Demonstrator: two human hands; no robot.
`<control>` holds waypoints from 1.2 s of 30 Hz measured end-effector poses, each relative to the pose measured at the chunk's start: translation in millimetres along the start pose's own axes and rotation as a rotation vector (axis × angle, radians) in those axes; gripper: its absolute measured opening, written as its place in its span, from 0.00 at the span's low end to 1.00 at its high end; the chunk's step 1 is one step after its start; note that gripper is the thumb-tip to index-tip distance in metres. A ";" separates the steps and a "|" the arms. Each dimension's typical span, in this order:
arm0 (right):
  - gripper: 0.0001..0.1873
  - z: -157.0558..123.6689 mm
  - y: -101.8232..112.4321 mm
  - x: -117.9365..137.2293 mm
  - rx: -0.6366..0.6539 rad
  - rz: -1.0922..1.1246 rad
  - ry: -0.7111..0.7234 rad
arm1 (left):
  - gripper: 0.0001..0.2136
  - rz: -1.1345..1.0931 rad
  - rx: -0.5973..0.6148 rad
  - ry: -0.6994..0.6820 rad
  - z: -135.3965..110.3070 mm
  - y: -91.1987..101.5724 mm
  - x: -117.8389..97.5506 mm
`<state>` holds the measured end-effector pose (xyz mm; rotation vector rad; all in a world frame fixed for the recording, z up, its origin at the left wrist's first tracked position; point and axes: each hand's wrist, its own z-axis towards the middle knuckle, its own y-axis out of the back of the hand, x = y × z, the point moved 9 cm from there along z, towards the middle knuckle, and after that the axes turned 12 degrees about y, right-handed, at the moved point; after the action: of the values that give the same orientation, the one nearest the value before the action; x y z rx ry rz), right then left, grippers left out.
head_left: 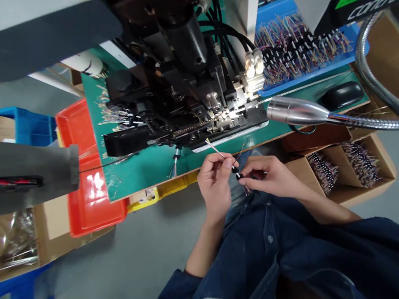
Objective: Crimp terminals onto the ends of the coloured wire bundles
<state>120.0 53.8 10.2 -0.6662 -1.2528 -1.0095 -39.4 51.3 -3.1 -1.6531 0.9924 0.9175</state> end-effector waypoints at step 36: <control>0.09 25.7 25.0 25.2 -0.219 0.217 0.151 | 0.15 0.224 0.192 0.124 -3.1 -6.4 3.6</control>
<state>130.8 80.7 43.1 -0.8595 -0.9250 -1.0041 -31.8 48.9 -3.3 -1.4709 1.3293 0.8425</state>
